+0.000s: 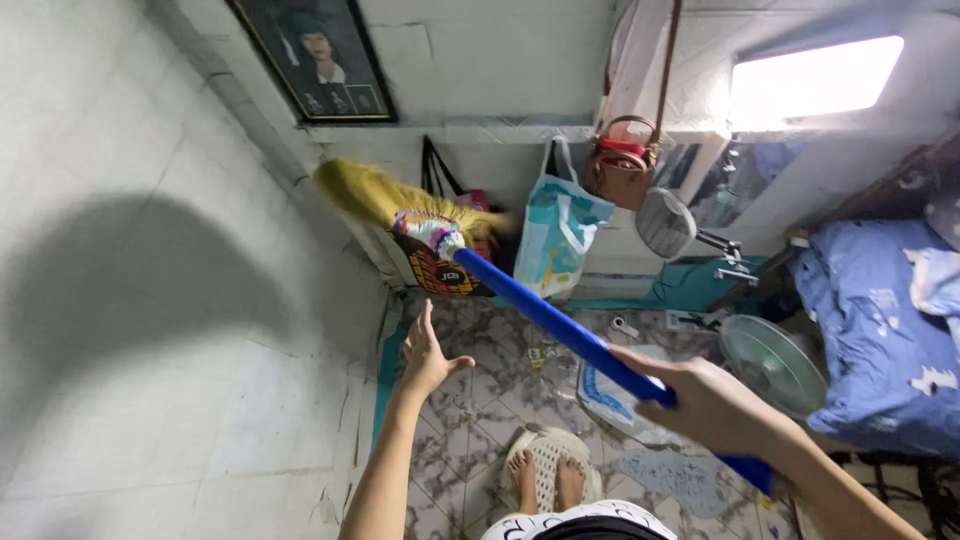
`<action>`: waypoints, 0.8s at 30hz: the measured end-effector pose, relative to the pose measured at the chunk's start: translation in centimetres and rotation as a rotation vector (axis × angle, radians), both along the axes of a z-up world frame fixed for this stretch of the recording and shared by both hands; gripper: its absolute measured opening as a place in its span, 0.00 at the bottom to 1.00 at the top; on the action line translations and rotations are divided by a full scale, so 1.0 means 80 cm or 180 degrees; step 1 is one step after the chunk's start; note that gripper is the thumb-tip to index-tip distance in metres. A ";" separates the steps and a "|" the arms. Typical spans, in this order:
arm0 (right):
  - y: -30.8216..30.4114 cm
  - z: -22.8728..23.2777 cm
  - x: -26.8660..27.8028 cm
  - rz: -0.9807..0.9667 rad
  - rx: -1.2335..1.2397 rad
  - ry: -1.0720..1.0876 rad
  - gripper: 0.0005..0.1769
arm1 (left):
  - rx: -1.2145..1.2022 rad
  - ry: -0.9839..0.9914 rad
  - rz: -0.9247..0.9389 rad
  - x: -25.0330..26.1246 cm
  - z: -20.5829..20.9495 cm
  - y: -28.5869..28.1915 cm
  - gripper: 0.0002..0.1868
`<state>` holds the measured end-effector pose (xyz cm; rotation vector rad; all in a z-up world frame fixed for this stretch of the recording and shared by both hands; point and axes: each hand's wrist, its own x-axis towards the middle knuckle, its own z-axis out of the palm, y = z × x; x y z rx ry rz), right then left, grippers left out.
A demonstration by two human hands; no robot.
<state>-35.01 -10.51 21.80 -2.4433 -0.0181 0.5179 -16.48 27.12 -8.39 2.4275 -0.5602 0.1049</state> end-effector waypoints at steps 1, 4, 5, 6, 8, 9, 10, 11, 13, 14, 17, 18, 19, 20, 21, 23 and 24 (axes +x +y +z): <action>0.001 0.009 0.000 0.0029 0.0003 -0.0007 0.48 | 0.0003 -0.0007 0.0029 0.000 0.007 0.009 0.79; -0.005 0.023 -0.008 0.0163 -0.0603 -0.0129 0.48 | -0.0166 0.0082 0.0173 -0.024 0.016 0.028 0.79; -0.012 0.021 -0.002 0.0071 -0.0521 -0.0485 0.48 | -0.0188 0.0178 0.0254 -0.031 0.017 0.032 0.79; -0.016 0.020 0.006 -0.0010 -0.0426 -0.0850 0.48 | -0.0207 0.0263 0.0354 -0.039 0.018 0.040 0.80; -0.008 0.021 0.050 -0.0150 -0.0767 -0.0584 0.47 | -0.0228 0.0303 0.0430 -0.046 0.009 0.048 0.80; -0.003 0.021 0.070 -0.0334 -0.1113 -0.0311 0.47 | -0.0247 0.0350 0.0462 -0.052 0.004 0.051 0.79; -0.004 -0.001 0.083 -0.0289 -0.1117 -0.0299 0.47 | -0.0254 0.0369 0.0504 -0.057 0.007 0.052 0.79; -0.005 -0.024 0.095 -0.0152 -0.0907 -0.0302 0.47 | -0.0281 0.0398 0.0544 -0.061 0.009 0.052 0.80; -0.008 -0.060 0.117 0.0021 -0.0695 -0.0322 0.46 | -0.0314 0.0413 0.0624 -0.060 0.022 0.051 0.81; -0.008 -0.074 0.120 0.0343 -0.0255 -0.0550 0.46 | -0.0313 0.0477 0.0650 -0.060 0.031 0.052 0.82; 0.000 -0.081 0.117 0.0830 0.0309 -0.0699 0.44 | -0.0165 0.0498 0.0710 -0.053 0.018 0.059 0.82; 0.005 -0.077 0.111 0.0982 0.0411 -0.0578 0.44 | -0.0026 0.0497 0.0723 -0.053 0.007 0.064 0.81; 0.015 -0.047 0.097 0.0997 0.0426 -0.0568 0.44 | -0.0015 0.0506 0.0740 -0.056 0.017 0.066 0.81; 0.025 -0.019 0.085 0.0902 0.0163 -0.0187 0.44 | -0.0107 0.0413 0.0763 -0.058 0.025 0.068 0.80; 0.034 0.008 0.074 0.0798 -0.0104 0.0187 0.45 | -0.0199 0.0319 0.0786 -0.060 0.032 0.070 0.79; 0.036 0.053 0.054 0.0711 -0.0565 0.0425 0.45 | -0.0234 0.0294 0.0814 -0.078 0.038 0.078 0.79; 0.037 0.075 0.048 0.0583 -0.1025 0.0587 0.45 | -0.0267 0.0200 0.0810 -0.078 0.043 0.082 0.78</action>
